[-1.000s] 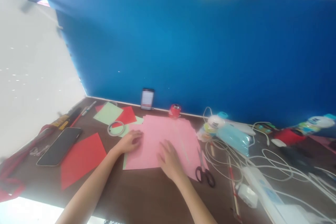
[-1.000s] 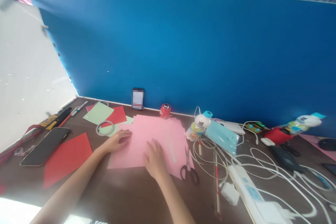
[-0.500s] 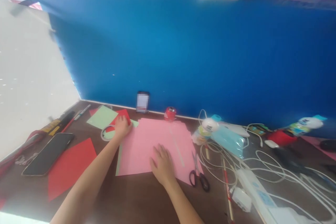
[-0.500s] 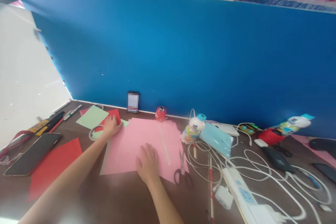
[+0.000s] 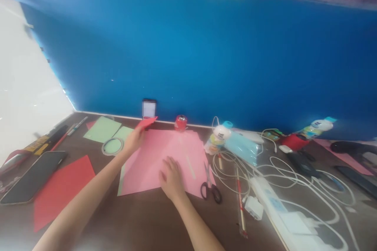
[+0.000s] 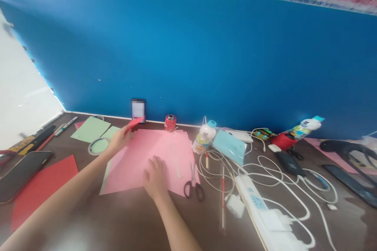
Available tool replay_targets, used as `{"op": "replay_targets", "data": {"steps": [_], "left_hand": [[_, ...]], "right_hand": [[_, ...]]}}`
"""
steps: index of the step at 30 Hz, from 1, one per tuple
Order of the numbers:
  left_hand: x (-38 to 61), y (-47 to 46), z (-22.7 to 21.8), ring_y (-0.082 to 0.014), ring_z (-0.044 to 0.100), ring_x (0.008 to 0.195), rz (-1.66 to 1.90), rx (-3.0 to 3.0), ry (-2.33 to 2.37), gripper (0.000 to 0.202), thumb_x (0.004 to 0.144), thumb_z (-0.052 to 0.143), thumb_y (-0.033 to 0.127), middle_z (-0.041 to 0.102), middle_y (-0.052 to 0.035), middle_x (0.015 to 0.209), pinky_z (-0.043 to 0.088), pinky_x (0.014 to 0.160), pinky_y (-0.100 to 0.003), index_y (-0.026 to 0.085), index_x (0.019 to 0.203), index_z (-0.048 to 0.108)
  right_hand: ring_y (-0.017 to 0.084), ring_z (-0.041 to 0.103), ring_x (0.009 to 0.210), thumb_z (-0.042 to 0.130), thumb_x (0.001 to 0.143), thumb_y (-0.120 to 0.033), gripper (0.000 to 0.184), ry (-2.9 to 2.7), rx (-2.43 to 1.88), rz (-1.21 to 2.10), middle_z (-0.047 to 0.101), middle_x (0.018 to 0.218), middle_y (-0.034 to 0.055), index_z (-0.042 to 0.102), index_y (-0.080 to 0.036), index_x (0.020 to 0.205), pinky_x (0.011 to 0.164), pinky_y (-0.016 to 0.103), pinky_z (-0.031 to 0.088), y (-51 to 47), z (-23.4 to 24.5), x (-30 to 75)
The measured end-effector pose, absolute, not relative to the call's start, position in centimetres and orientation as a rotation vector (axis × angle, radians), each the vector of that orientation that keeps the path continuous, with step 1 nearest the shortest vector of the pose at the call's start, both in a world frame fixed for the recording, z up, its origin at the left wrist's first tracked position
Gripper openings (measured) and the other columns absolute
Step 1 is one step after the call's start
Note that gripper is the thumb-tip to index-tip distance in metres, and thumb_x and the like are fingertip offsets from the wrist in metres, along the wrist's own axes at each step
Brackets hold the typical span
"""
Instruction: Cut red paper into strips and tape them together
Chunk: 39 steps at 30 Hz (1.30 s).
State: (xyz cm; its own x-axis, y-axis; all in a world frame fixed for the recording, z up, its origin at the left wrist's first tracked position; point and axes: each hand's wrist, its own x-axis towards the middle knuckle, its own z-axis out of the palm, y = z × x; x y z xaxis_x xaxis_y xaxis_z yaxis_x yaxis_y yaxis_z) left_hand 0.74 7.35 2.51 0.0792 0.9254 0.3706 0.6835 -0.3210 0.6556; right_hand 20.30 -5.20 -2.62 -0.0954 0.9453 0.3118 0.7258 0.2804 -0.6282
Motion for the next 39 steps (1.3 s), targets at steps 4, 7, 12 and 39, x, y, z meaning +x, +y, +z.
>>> {"op": "replay_targets", "data": {"steps": [4,7,12,39], "left_hand": [[4.5,1.4,2.2,-0.0241,0.059,0.096,0.819,2.363,1.372,0.037,0.087,0.034,0.024,0.059,-0.0088,0.115,0.046,0.08,-0.036,0.021,0.121,0.048],[6.1,-2.4,1.9,-0.0244,0.056,0.102,0.605,2.565,0.903,0.047,0.083,0.045,0.033,0.052,-0.0085,0.125,0.046,0.083,-0.035,0.024,0.129,0.04],[5.2,-3.4,1.4,-0.0231,0.05,0.112,0.654,2.524,0.783,0.046,0.084,0.045,0.032,0.05,-0.0068,0.128,0.041,0.094,-0.037,0.025,0.129,0.041],[1.6,0.5,0.1,-0.0204,0.063,0.077,0.888,1.168,0.854,0.043,0.075,0.058,0.043,0.066,-0.0043,0.082,0.048,0.069,-0.032,0.019,0.111,0.054]], "right_hand": [[0.023,0.05,0.113,0.043,0.084,-0.035,0.045,-1.362,-1.311,0.782,0.054,0.122,0.0115,0.045,-0.017,0.125,0.095,0.04,0.04,-5.2,-1.7,20.4],[0.023,0.056,0.103,0.048,0.08,-0.038,0.044,-1.032,-1.303,0.844,0.06,0.112,0.0114,0.049,-0.016,0.118,0.085,0.035,0.046,-5.0,-1.1,20.8],[0.021,0.059,0.075,0.054,0.072,-0.029,0.019,-0.995,-1.428,0.76,0.063,0.077,0.006,0.059,-0.015,0.083,0.067,0.031,0.046,-4.3,-0.5,22.1],[0.018,0.056,0.073,0.063,0.065,-0.04,0.025,-1.05,-1.439,0.989,0.061,0.072,0.002,0.06,-0.017,0.074,0.065,0.027,0.043,-3.4,0.0,23.8]]}}
